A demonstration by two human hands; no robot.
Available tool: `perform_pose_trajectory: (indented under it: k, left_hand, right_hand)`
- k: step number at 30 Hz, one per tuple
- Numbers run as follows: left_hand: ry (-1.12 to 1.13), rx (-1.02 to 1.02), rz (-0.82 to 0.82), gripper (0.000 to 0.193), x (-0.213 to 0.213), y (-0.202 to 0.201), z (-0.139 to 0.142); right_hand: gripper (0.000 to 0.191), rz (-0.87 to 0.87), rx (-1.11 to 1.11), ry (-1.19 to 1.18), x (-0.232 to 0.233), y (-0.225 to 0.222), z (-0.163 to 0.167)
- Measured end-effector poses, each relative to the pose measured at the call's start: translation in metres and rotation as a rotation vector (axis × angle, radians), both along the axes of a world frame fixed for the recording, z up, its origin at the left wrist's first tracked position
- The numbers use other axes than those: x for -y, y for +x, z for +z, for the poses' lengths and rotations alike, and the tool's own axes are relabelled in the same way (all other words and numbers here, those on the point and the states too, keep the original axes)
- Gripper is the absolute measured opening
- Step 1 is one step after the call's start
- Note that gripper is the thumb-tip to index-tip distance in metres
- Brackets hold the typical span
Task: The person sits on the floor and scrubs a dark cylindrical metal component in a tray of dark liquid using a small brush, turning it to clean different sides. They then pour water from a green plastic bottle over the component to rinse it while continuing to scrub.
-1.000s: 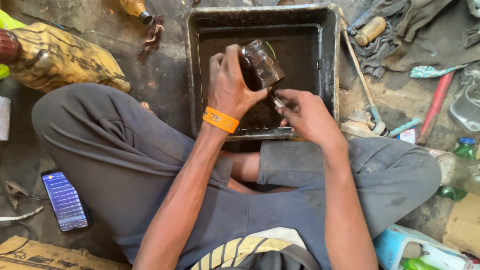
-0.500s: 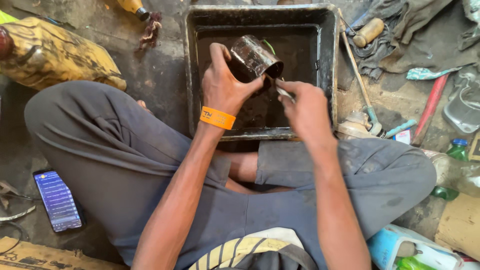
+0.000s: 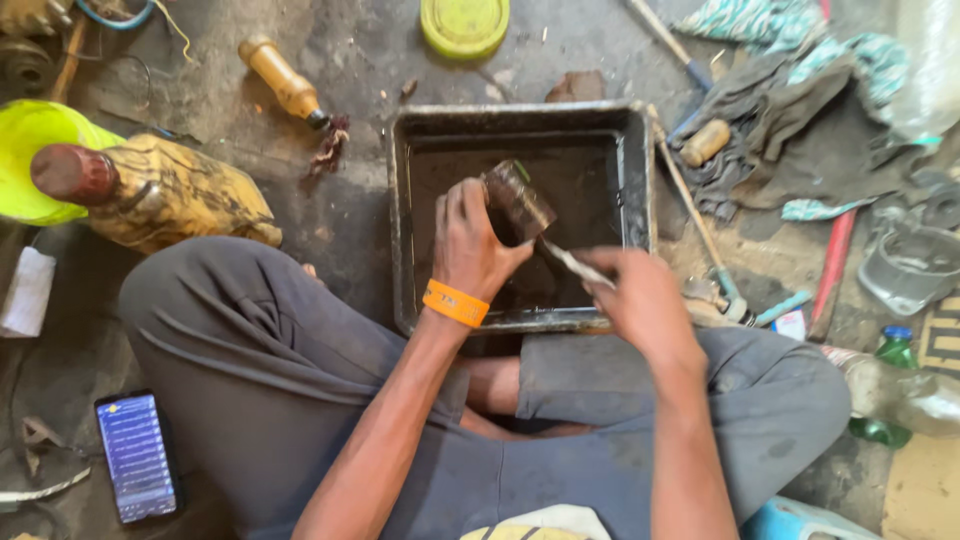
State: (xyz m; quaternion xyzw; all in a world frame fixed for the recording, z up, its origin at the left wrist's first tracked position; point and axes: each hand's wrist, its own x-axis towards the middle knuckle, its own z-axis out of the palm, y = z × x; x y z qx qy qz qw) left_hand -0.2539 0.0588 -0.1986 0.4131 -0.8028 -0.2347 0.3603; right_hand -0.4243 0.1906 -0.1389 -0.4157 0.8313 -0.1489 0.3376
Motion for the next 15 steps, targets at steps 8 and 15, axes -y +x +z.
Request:
perform_pose_trajectory:
  k: [8,15]
  left_hand:
    - [0.1,0.017,0.043,0.105,-0.008,-0.005,0.008]
    - [0.246,0.104,0.073,0.104,-0.022,0.02,0.01]
  right_hand:
    - [0.045,0.241,-0.082,-0.147,0.0,-0.025,-0.02]
    - [0.036,0.041,0.093,0.058,-0.01,-0.013,0.01]
